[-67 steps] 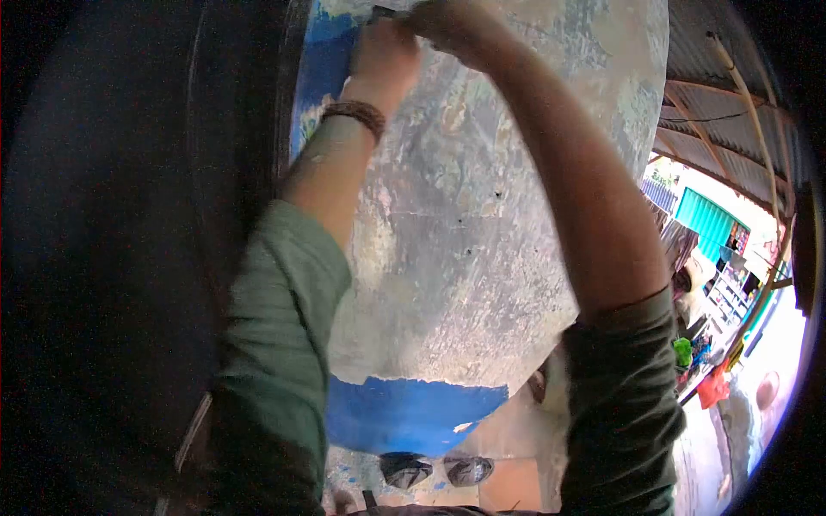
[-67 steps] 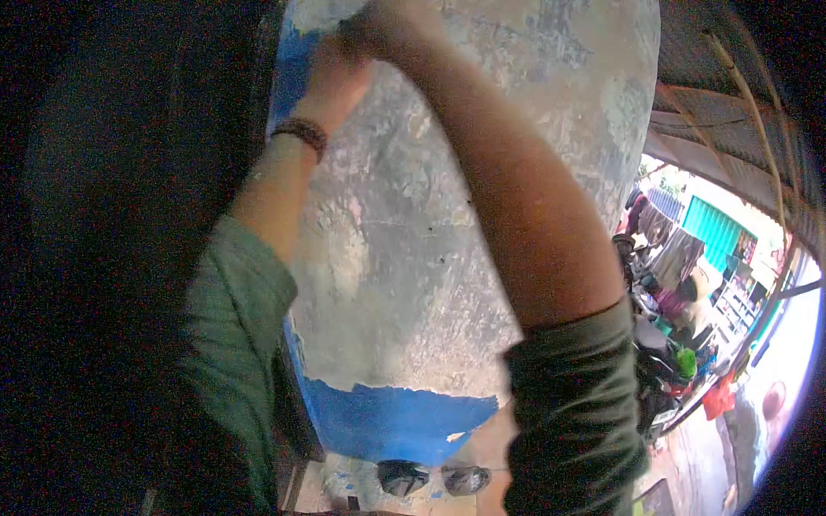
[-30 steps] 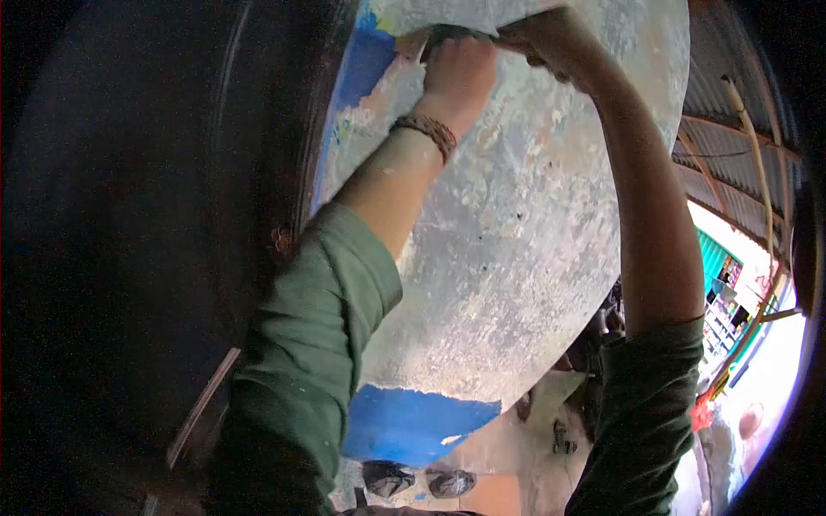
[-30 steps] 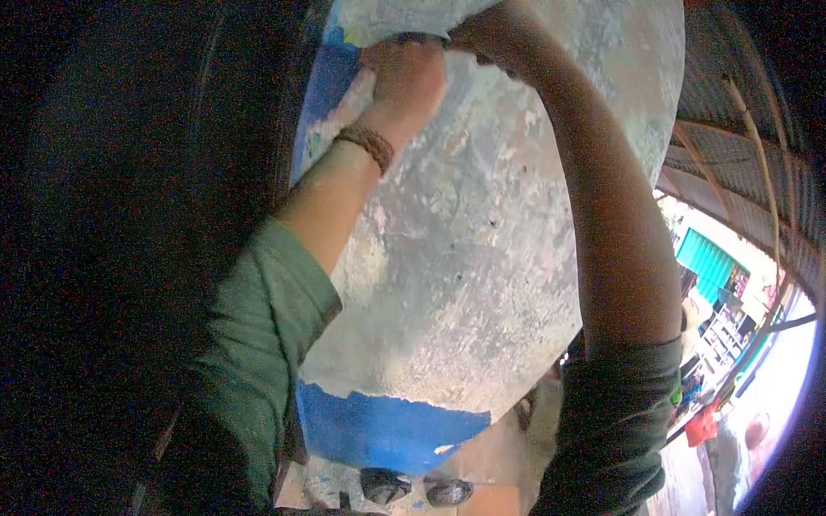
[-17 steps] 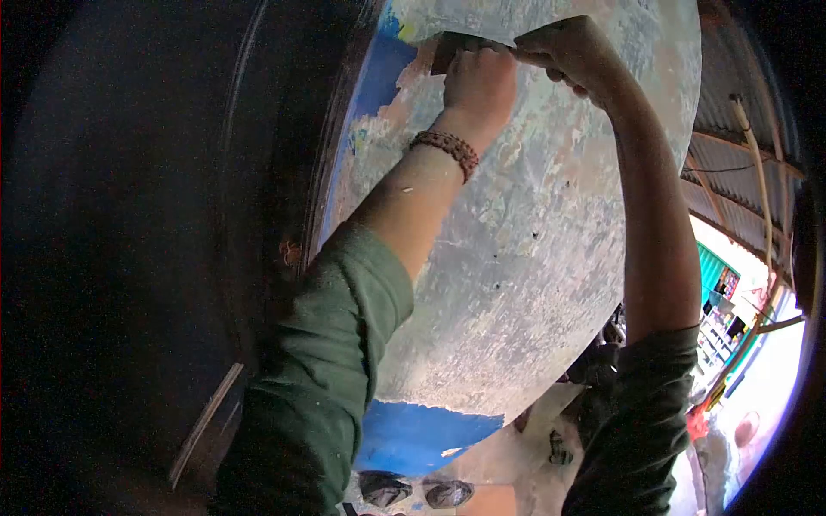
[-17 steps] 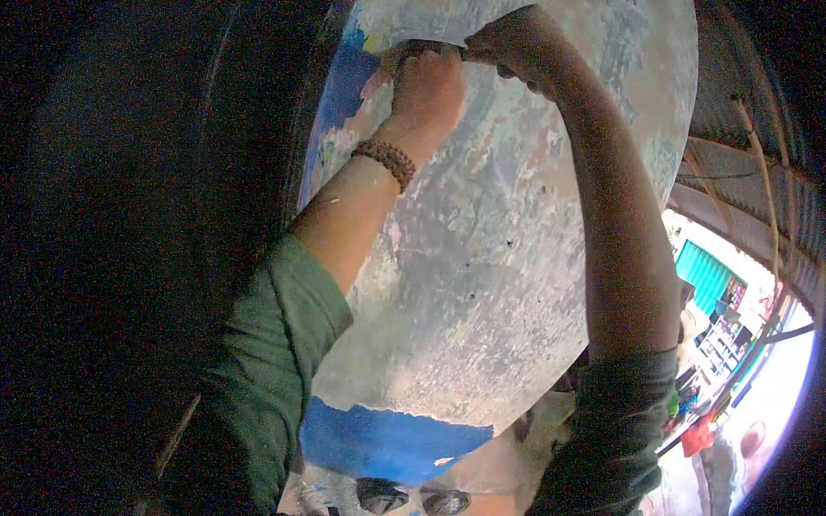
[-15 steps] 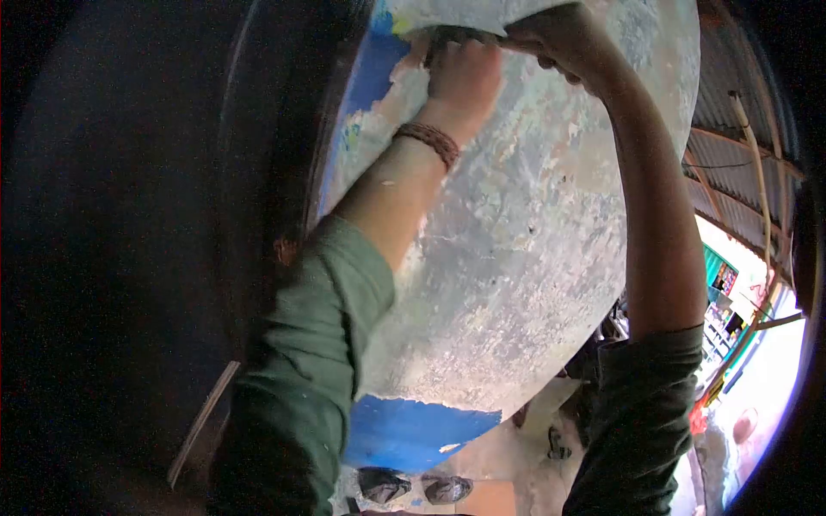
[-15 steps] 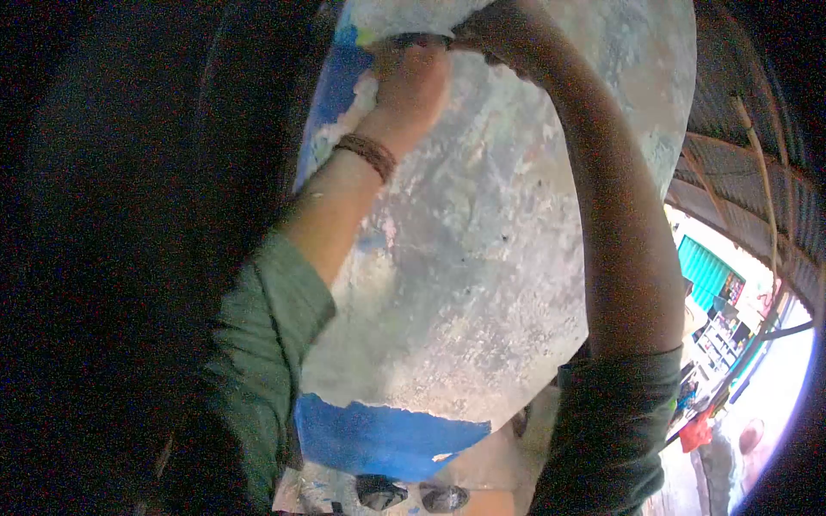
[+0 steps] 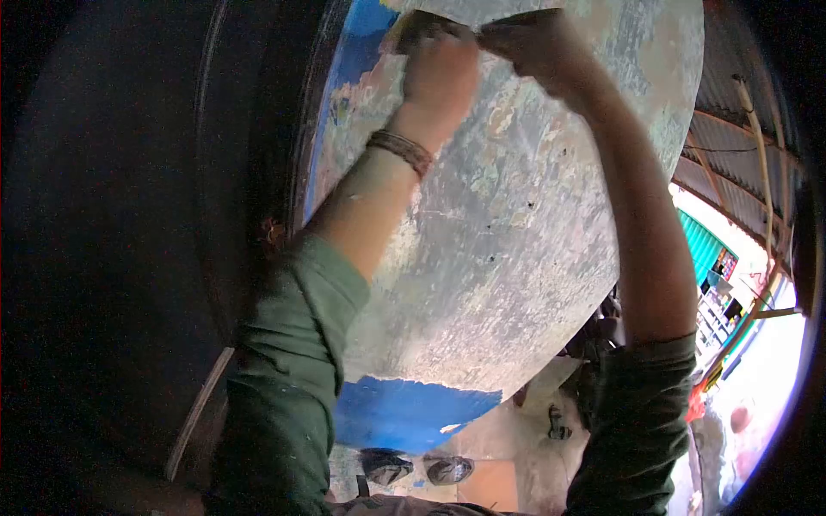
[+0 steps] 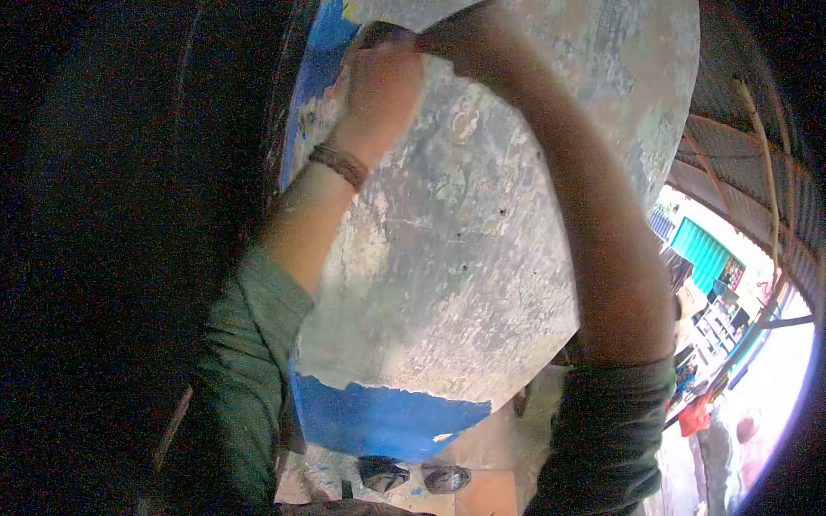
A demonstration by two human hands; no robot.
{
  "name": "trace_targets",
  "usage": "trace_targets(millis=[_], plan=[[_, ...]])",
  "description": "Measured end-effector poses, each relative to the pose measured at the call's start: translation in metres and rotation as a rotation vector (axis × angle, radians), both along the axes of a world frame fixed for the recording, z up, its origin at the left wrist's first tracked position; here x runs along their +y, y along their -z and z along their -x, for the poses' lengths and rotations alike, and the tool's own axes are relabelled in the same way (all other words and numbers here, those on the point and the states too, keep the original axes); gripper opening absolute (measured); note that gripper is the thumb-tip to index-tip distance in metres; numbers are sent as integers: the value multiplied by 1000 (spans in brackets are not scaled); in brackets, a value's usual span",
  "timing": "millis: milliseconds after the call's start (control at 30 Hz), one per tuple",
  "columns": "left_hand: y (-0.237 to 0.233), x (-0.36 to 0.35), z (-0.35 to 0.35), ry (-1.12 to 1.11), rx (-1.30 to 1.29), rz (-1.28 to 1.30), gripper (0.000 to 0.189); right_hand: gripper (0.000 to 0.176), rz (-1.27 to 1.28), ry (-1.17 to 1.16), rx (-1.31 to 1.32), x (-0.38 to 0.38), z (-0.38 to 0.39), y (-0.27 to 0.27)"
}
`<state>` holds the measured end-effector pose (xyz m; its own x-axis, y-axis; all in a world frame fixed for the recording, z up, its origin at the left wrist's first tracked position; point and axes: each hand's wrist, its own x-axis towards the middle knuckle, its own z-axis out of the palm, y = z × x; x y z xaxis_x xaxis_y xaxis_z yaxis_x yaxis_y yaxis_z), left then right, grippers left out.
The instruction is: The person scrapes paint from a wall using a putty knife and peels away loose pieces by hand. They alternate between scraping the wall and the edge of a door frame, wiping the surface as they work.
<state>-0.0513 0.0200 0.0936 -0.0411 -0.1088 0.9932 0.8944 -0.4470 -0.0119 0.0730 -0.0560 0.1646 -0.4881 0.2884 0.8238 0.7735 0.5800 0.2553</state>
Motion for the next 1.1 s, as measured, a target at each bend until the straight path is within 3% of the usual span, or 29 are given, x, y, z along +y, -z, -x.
trace_targets(millis=[100,167,200,267,333,367,400,433,500,533,567,633,700,733,767,800,833,900,967,1000,1033,1100], plan=[[-4,-4,-13,-28,68,-125,25,27,80,88,-194,-21,-10,-18],[-7,-2,-8,-10,34,-90,24,25,185,173,142,-30,1,-14],[-8,-2,1,26,76,-128,18,24,73,88,61,-32,8,-7],[-6,11,6,104,103,-285,14,27,87,-12,169,-29,20,-6],[4,-3,-16,79,96,-116,19,30,87,-27,176,-20,-5,3],[7,-12,-24,40,86,34,29,27,-191,-146,-167,-14,-35,4],[19,-21,-32,-93,134,-137,33,26,-468,-260,-518,-10,-50,4],[22,-12,-44,110,62,-50,36,26,-473,-258,-523,-18,-45,12],[29,4,-51,21,0,-199,35,29,177,-55,212,-30,-39,37],[25,5,-41,20,-4,-202,35,31,79,-105,101,-18,-33,39],[20,8,-25,25,-10,-149,33,30,190,-111,281,-1,-22,35],[11,19,-9,30,-20,-92,32,29,62,82,181,-11,9,31],[0,29,-1,41,27,-23,17,28,59,87,93,-14,0,20],[0,-4,-16,126,30,147,28,30,46,-29,-6,-10,-16,11],[0,-3,-30,76,14,-37,27,31,32,-146,-107,-8,-33,1],[-4,-9,-46,28,58,-39,26,32,-70,67,-317,-12,-56,-15],[-10,-10,-51,-26,96,-44,25,31,332,468,233,-51,-19,-9],[-17,5,-39,-37,54,-18,23,31,256,250,275,-38,-19,-3],[-17,5,-14,63,31,57,22,32,-499,-287,-481,48,-34,-26],[-18,5,-5,52,23,40,24,30,-16,378,-93,-19,17,-5],[-21,4,-2,40,17,24,26,30,-17,381,-86,-6,2,-12],[-21,-3,-20,70,35,42,27,31,103,-234,-9,29,-38,-30]])
